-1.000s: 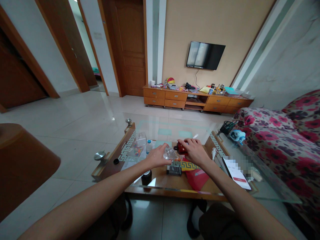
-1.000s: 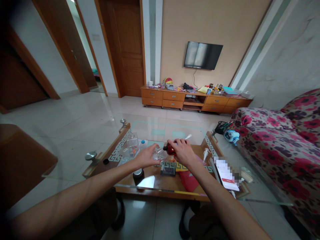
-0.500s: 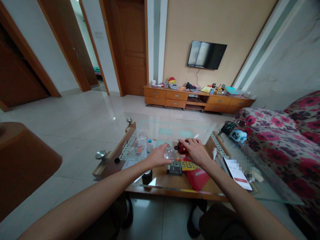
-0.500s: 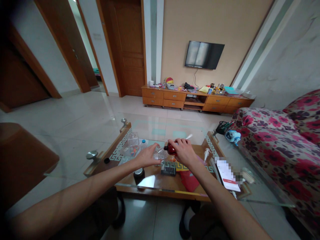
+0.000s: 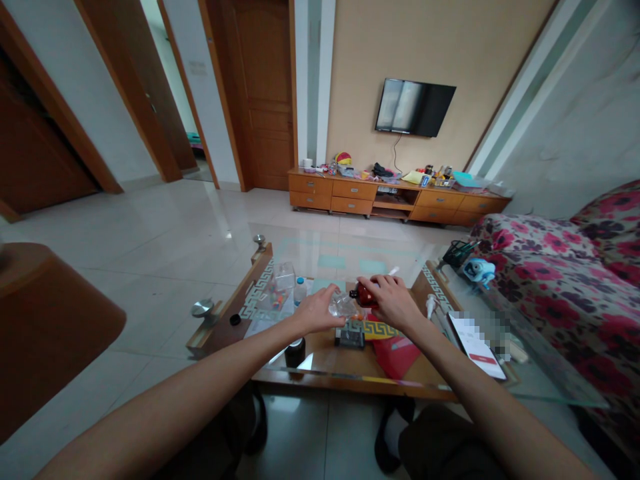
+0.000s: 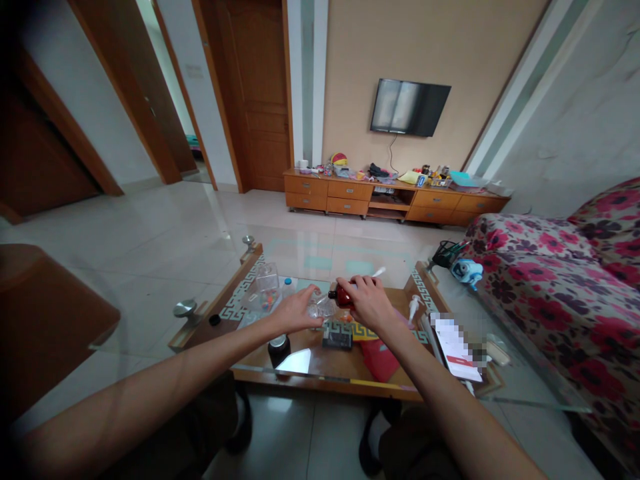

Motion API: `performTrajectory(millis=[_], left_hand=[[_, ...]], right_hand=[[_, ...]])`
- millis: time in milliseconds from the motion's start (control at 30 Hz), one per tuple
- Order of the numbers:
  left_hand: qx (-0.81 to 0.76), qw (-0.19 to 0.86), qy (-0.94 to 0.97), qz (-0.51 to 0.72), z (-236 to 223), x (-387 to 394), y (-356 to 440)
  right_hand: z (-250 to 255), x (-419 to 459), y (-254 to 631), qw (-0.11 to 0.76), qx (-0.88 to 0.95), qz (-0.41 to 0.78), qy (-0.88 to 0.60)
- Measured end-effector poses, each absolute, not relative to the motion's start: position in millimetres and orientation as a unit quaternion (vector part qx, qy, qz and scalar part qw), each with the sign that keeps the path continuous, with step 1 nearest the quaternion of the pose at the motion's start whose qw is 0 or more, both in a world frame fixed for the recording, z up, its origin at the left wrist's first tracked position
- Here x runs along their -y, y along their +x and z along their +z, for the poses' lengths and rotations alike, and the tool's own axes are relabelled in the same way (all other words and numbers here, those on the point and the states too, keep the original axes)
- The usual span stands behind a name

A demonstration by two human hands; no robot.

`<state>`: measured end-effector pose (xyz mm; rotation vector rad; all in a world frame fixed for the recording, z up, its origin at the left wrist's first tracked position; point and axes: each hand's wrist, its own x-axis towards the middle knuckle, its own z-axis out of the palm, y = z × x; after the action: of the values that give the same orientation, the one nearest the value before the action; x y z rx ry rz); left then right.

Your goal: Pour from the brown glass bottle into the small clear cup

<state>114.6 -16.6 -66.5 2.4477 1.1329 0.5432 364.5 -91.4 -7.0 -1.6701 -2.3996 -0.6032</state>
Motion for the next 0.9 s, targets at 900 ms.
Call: performTrajectory(millis=[900], left_hand=[[-0.414,0.202,0.867,0.190,-64.0,19.5,117.1]], right_hand=[[-1.7,94.1,363.6,0.069,0.800,-0.212,-0.557]])
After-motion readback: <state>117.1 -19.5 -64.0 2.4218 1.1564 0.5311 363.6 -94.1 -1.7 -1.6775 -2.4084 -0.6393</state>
